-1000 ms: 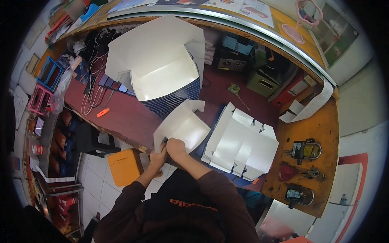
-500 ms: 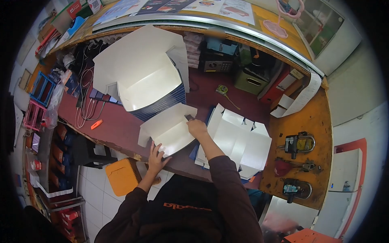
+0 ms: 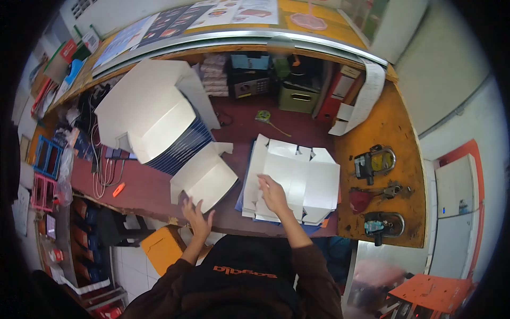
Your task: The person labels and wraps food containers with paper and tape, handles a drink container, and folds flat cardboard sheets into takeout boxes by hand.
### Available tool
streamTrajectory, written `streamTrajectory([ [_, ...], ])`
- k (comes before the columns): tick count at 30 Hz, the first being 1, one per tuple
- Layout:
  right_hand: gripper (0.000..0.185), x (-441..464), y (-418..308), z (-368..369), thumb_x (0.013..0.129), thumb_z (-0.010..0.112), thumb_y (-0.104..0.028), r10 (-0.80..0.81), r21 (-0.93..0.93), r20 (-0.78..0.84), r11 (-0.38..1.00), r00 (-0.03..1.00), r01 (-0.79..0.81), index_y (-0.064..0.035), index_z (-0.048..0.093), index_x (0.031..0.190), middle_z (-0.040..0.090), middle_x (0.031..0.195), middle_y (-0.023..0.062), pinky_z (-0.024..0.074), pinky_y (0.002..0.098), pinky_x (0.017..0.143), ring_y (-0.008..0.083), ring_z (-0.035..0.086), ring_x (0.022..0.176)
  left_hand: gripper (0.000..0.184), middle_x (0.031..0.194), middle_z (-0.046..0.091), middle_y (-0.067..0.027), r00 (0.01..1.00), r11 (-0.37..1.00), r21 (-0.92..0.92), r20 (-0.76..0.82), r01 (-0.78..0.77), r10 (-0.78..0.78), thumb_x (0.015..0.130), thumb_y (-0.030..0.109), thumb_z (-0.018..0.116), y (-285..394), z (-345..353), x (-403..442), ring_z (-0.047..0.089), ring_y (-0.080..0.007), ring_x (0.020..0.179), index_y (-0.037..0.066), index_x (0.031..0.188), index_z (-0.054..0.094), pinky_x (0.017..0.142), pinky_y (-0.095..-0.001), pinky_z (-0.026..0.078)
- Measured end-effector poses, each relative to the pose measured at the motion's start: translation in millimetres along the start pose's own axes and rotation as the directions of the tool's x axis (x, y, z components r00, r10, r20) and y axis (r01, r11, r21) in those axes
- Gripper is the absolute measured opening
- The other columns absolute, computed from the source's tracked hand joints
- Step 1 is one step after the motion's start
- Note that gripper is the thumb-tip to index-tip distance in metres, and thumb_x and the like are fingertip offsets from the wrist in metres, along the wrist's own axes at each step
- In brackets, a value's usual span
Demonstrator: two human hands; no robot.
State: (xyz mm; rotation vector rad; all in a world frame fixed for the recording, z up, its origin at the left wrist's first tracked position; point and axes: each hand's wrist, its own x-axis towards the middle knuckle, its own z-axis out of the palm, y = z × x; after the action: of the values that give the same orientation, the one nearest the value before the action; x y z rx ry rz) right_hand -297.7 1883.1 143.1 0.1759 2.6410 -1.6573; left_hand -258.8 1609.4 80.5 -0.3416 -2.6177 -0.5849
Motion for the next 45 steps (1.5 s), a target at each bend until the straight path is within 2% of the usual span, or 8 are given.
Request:
streamTrajectory([
  [17,0.031,-109,9,-52,0.094,0.042,-0.027,0.21,0.375,-0.045,0.91,0.977,-0.178,-0.0044,0.054,0.112,0.06,0.08,0.0034,0.0419,0.0186,0.053,0.0076,0.055,0.061,0.079,0.141,0.025,-0.0153,0.359,0.779,-0.456,0.705,-0.431,0.612,0.062,0.041,0.074,147,116,83,0.027,-0.0382,0.128,0.007,0.125,0.043,0.089,-0.0433,0.045],
  [23,0.044,-109,53,-7,0.088,0.049,-0.035,0.032,-0.323,0.046,0.946,0.998,-0.016,-0.0031,0.054,0.117,0.052,0.123,0.0142,0.0449,0.0346,0.086,0.0282,0.056,0.104,0.023,0.107,0.057,-0.0124,0.393,0.811,-0.507,0.709,-0.292,0.585,0.084,0.019,0.052,147,90,102,0.057,-0.0319,0.095,0.004,0.102,0.054,0.072,-0.041,0.049],
  [27,0.051,-113,44,8,0.087,0.049,-0.038,0.287,-0.41,0.123,0.886,0.95,-0.215,-0.003,0.047,0.124,0.039,0.134,0.0145,0.0373,0.0367,0.096,0.034,0.045,0.116,0.015,0.088,0.06,-0.0105,0.81,0.875,-0.478,0.486,-0.07,0.33,0.088,0.013,0.046,131,6,124,0.06,-0.0257,0.077,0.002,0.096,0.053,0.065,-0.0363,0.047],
  [31,0.044,-112,2,-2,0.093,0.041,-0.034,0.132,0.489,0.436,0.795,0.89,-0.357,-0.0028,0.047,0.123,0.049,0.126,0.0123,0.0436,0.0375,0.088,0.0263,0.052,0.11,0.017,0.076,0.056,-0.0087,0.948,0.469,-0.844,0.314,0.259,0.042,0.092,0.013,0.043,140,-31,115,0.057,-0.0155,0.073,0.0,0.099,0.051,0.064,-0.0302,0.045],
  [37,0.021,-130,-83,-61,0.088,0.054,-0.016,0.333,0.978,-0.12,0.202,0.935,0.054,-0.0079,0.055,0.107,0.059,0.105,0.0029,0.0475,0.027,0.07,0.011,0.057,0.084,0.028,0.095,0.059,-0.0068,0.86,-0.115,-0.861,0.468,0.496,0.206,0.088,0.009,0.052,152,-46,118,0.057,-0.0138,0.086,-0.004,0.112,0.049,0.077,-0.0268,0.045],
  [40,0.014,-141,-95,-98,0.085,0.057,-0.012,0.297,0.984,-0.158,0.129,0.942,0.125,-0.0052,0.056,0.098,0.059,0.098,0.0041,0.0426,0.0211,0.059,0.0089,0.055,0.078,0.025,0.098,0.059,-0.0096,0.862,0.136,-0.889,0.457,0.437,0.218,0.084,0.007,0.059,158,-56,119,0.058,-0.0156,0.084,-0.004,0.106,0.054,0.079,-0.0281,0.046],
  [43,0.01,-139,-88,-66,0.081,0.062,-0.005,0.151,0.532,-0.694,0.766,0.704,0.36,-0.005,0.053,0.086,0.057,0.093,0.0037,0.0411,0.0195,0.057,0.0076,0.052,0.072,0.027,0.103,0.057,-0.0113,0.897,0.394,-0.882,0.37,0.258,0.242,0.084,0.004,0.058,171,-57,105,0.058,-0.0174,0.087,-0.004,0.109,0.052,0.082,-0.0286,0.045],
  [45,0.014,-128,-109,-36,0.079,0.065,-0.004,0.125,0.429,-0.86,0.704,0.495,0.567,-0.0057,0.051,0.084,0.053,0.082,0.0001,0.0399,0.0202,0.054,0.0065,0.048,0.064,0.033,0.107,0.056,-0.0107,0.901,-0.099,-0.911,0.372,0.4,0.222,0.087,0.003,0.054,200,-80,98,0.056,-0.0175,0.095,-0.004,0.117,0.044,0.086,-0.0289,0.043],
])
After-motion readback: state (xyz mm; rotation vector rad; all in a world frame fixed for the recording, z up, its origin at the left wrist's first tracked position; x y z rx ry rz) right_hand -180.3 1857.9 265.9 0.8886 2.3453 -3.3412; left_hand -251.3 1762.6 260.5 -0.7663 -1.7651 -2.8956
